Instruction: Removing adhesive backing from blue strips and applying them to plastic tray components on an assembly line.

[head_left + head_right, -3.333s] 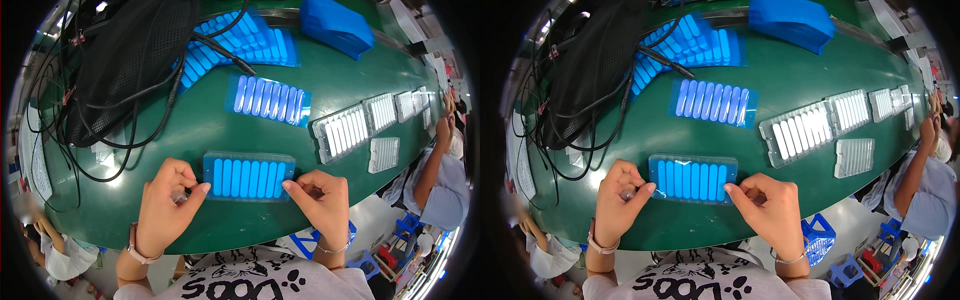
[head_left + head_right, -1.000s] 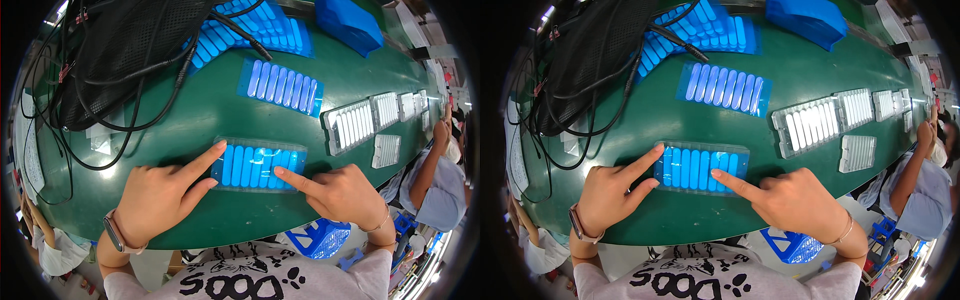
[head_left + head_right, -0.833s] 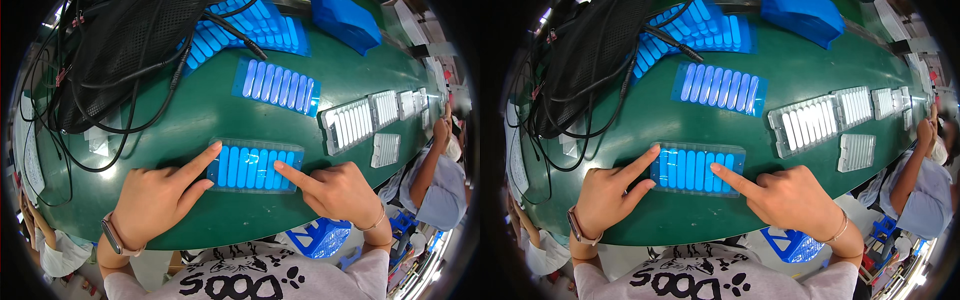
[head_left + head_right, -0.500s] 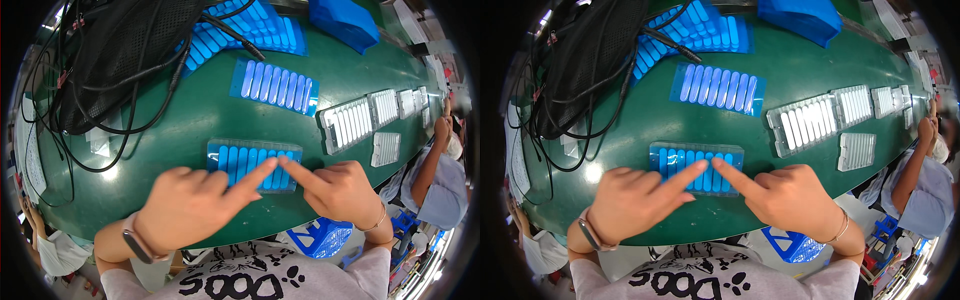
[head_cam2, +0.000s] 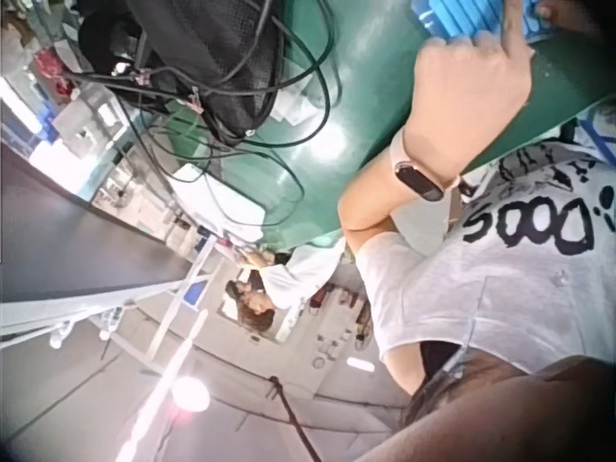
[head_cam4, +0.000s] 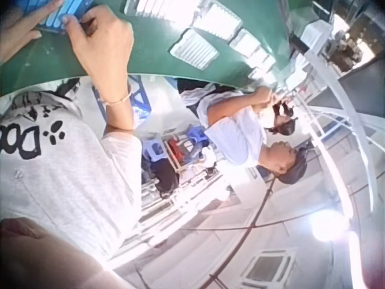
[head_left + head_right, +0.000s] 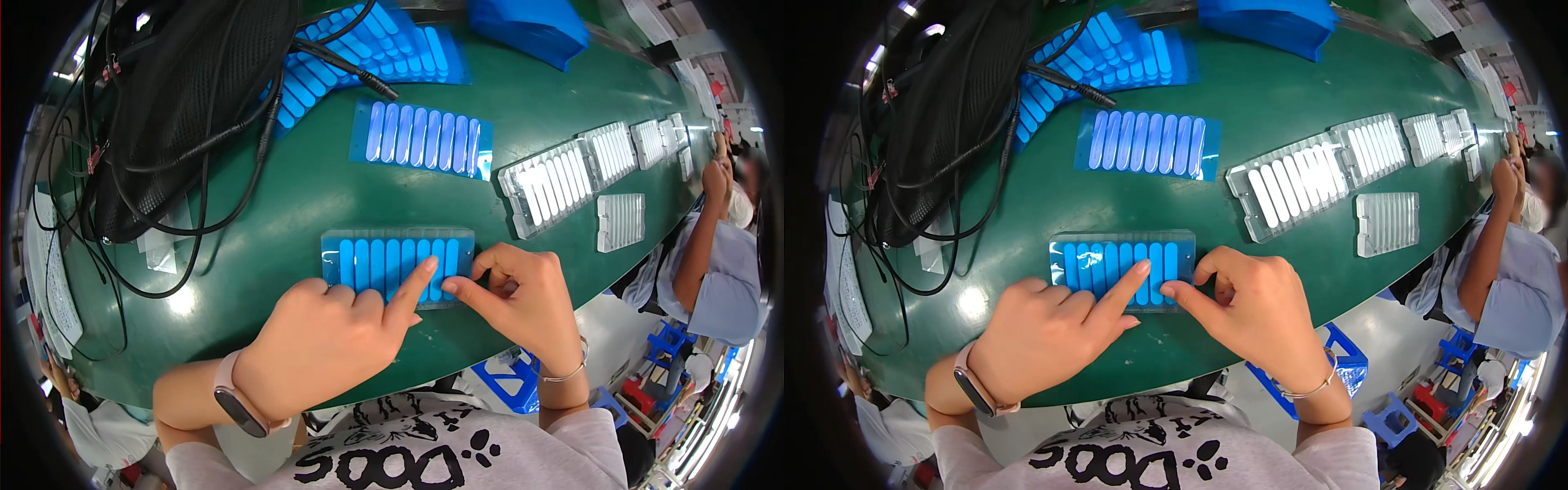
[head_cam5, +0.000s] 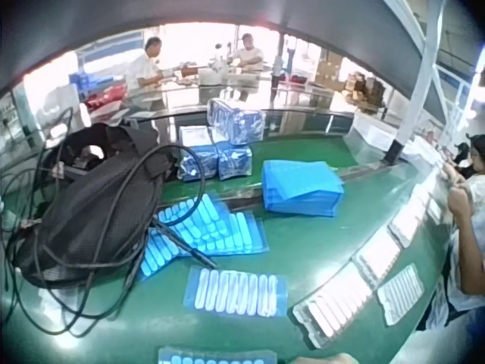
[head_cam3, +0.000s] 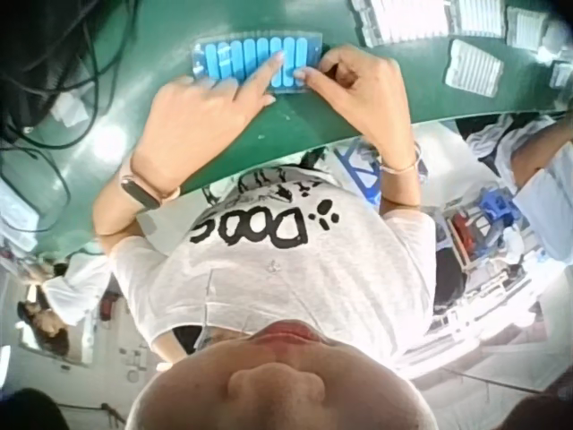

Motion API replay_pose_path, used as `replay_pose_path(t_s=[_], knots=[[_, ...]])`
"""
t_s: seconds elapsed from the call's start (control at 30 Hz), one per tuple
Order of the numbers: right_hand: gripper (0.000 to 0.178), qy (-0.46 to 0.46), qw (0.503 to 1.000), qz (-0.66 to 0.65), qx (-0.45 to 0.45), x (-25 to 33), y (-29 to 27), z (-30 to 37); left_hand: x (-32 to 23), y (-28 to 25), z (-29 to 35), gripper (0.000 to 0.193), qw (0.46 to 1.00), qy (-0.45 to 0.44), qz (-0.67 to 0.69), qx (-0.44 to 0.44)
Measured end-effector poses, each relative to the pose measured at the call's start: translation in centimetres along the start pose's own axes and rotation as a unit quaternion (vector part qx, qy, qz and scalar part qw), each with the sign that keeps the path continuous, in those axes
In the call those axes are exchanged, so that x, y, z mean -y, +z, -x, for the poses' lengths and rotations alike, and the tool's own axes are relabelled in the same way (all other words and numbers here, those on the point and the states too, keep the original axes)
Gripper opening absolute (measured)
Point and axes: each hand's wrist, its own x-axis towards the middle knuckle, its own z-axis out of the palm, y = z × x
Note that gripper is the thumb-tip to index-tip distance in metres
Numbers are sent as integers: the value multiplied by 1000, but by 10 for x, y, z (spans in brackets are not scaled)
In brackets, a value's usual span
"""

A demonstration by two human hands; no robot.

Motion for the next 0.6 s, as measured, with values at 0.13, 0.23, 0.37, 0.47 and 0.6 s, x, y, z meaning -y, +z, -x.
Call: replay_pose_path(t_s=[0.13, 0.23, 0.37, 0.47, 0.6], knots=[[29, 20, 1000, -19, 7, -1, -1, -1, 10, 4, 17, 54, 999, -28, 11, -12], [27, 22, 998, -54, 0, 1, 1, -2, 9, 10, 22, 54, 999, -38, 7, -4], [24, 25, 998, -45, -37, 10, 6, 4, 10, 10, 25, 56, 999, -40, 13, 13], [23, 28, 996, -41, -71, 12, 11, 7, 14, 11, 32, 59, 998, -56, 33, -6], [22, 37, 992, -65, -100, 15, 14, 9, 17, 16, 46, 60, 996, -75, 34, -24]])
